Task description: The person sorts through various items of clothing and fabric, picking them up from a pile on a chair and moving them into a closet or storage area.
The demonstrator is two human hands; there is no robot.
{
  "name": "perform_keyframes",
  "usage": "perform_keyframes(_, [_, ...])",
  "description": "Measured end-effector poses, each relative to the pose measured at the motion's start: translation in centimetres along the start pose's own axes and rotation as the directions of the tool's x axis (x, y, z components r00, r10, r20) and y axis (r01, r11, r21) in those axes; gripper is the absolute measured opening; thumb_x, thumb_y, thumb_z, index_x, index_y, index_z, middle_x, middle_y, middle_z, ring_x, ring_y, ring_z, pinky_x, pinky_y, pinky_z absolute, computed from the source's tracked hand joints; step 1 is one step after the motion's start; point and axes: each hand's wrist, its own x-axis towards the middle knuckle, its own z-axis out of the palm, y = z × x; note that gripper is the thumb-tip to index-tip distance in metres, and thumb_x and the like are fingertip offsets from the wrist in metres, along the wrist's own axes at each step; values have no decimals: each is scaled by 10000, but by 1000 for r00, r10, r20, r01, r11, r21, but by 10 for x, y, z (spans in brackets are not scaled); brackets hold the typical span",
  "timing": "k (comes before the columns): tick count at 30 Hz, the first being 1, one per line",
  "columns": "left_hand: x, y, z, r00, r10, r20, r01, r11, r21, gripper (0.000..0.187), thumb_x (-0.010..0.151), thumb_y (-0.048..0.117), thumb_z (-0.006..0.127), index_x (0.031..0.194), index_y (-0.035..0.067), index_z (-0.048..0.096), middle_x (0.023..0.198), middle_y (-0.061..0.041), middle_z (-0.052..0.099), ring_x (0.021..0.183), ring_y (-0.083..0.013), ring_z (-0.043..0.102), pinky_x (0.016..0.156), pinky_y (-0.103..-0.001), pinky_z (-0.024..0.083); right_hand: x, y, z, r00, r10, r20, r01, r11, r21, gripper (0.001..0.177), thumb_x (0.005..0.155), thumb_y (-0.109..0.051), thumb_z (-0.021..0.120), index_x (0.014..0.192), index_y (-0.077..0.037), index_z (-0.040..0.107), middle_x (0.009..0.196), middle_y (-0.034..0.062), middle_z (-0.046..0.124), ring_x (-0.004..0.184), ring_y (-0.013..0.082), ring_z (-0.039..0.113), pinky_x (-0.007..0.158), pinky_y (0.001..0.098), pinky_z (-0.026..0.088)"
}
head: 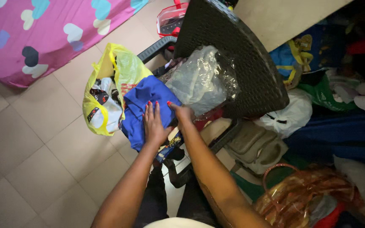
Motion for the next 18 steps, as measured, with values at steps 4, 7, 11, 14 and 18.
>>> perform_keyframes(4, [-9, -4, -3, 1000, 2, -1, -2, 996, -89, 1503, 562, 288, 1091, 1748, 83, 190, 1823, -308, 196, 1695, -501, 173, 1367, -576, 166, -34, -37, 5, 972, -197, -128, 211, 971, 110, 418, 720, -367, 980, 991, -84, 834, 955, 181, 874, 835, 345, 819, 832, 508, 607])
perform_keyframes(7, [-9, -30, 15, 989, -40, -142, 13, 982, -189, 1150, 764, 309, 942, 1693, 41, 319, 1683, -249, 350, 1548, -426, 333, 1286, -527, 289, -89, -55, 20, 905, -379, -193, 397, 915, 66, 467, 896, -374, 927, 1156, -46, 721, 980, 240, 809, 894, 421, 783, 787, 525, 601])
perform_keyframes(11, [-15, -103, 53, 933, -267, -241, 110, 850, -515, 729, 1034, 337, 743, 1620, -16, 491, 1498, -171, 556, 1352, -327, 545, 1177, -462, 453, -156, -62, 30, 785, -617, 53, 615, 787, 47, 392, 984, -276, 868, 1240, -54, 671, 1051, 231, 806, 971, 458, 790, 854, 529, 622])
perform_keyframes(14, [-5, -152, 58, 939, -335, -81, 4, 246, -969, 530, 1236, 358, 594, 1564, -58, 620, 1358, -112, 711, 1204, -253, 705, 1095, -413, 576, -188, -60, 32, 530, -848, 19, 827, 522, 210, 382, 1053, -188, 833, 1378, -78, 665, 1294, 196, 820, 1215, 391, 795, 1061, 469, 629])
perform_keyframes(18, [0, -165, 35, 797, -595, 105, 407, 401, -821, 725, 828, 59, 827, 1531, -12, 666, 1256, -102, 732, 979, -276, 646, 866, -447, 541, -175, -38, 18, 582, -795, -170, 813, 567, 133, 526, 909, -120, 890, 1366, -24, 650, 1312, 222, 750, 1224, 411, 722, 1085, 486, 561])
